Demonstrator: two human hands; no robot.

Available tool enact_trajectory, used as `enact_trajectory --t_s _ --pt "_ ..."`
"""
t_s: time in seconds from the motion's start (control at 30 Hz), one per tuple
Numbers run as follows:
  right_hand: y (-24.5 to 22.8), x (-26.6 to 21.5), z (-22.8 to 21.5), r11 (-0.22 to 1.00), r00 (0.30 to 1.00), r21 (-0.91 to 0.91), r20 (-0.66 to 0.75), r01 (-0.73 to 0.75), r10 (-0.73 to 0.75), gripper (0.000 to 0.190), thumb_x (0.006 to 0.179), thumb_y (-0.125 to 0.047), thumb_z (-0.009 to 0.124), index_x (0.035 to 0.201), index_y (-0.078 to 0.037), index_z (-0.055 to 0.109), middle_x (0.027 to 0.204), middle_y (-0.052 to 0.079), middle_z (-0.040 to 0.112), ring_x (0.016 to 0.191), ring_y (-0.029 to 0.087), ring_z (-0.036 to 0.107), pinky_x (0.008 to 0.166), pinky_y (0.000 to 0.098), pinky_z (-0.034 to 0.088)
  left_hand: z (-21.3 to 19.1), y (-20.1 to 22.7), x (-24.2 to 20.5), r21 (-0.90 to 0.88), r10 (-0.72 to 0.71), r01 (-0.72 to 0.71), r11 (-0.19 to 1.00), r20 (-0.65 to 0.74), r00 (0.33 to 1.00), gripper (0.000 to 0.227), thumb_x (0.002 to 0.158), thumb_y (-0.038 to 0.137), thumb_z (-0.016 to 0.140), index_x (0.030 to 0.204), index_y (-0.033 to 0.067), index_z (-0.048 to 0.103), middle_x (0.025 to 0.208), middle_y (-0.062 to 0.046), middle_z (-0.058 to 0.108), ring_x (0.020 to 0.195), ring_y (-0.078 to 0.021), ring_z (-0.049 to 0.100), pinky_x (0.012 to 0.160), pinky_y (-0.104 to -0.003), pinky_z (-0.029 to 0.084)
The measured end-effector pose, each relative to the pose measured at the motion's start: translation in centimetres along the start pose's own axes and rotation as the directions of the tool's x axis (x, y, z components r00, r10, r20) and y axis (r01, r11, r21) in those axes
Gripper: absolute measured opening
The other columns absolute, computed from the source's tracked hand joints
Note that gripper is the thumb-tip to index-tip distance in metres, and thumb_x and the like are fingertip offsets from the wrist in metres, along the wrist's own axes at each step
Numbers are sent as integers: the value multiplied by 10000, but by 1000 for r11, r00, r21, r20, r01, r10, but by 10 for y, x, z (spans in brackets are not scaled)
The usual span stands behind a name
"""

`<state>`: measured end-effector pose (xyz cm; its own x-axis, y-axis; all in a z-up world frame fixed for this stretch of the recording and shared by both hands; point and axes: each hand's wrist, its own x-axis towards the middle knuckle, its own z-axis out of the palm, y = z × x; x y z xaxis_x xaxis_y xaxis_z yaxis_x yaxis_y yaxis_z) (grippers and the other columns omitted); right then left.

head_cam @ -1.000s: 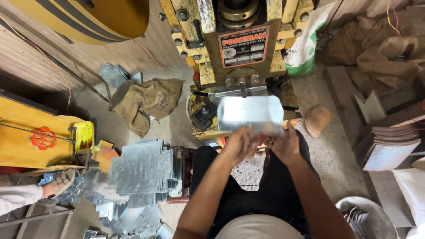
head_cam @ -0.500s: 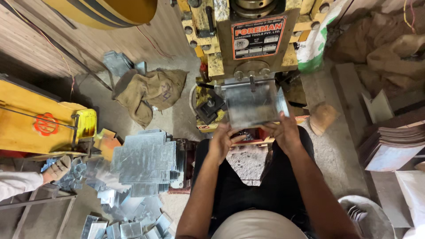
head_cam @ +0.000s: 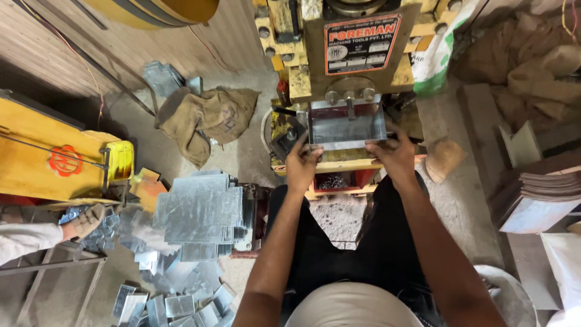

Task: The person operates a hydraulic press machine to shape metal sheets. They pick up flat metal sheets from a stack, place them into the press, and pull a lever to activate the machine. The shaped metal pieces are then removed and placed into a pile on the floor.

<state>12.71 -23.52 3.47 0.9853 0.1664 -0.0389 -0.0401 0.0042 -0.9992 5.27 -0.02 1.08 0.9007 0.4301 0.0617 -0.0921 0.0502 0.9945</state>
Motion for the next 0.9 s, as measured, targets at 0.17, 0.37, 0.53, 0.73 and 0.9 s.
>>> enact_trajectory --t_s 0.17,0.37,0.53,0.73,0.9 --pt "-5 -1 0 1000 999 22 -25 -20 21 729 839 -19 811 1478 -13 460 1003 117 780 795 152 747 643 269 591 1 -3 -3 45 117 -114 992 -74 990 522 871 27 799 1291 -28 493 894 -59 668 901 -128 737 773 -259 583" --pt "-8 -2 9 999 1000 51 -23 17 -16 946 800 -34 809 1555 -108 244 1031 107 700 815 175 709 664 287 602 2 20 -4 339 41 -10 941 -85 996 685 845 175 889 1286 -48 414 858 -142 633 753 -233 649 701 -318 558" --pt "-16 13 5 994 998 113 64 -5 -2 676 881 -20 754 1453 -18 394 1180 125 663 997 205 707 783 328 633 5 53 1 178 1 -33 984 180 984 975 844 137 816 1584 -15 199 1369 -232 563 993 -210 697 796 -329 611" --pt "-15 -16 -18 967 988 254 150 -3 -36 481 1020 -121 656 1438 28 470 1213 197 662 1047 310 691 876 411 616 -20 32 -27 250 -18 -58 967 291 957 813 889 44 715 1589 11 304 1357 -229 682 1055 -256 729 870 -351 616" --pt "21 -28 -8 894 972 402 -36 -199 233 691 1022 -290 595 1535 -148 154 1186 106 653 910 331 711 735 456 625 -24 -45 -89 43 -51 38 998 353 934 635 927 -26 632 1517 29 404 1443 -138 591 1130 -238 697 893 -349 606"
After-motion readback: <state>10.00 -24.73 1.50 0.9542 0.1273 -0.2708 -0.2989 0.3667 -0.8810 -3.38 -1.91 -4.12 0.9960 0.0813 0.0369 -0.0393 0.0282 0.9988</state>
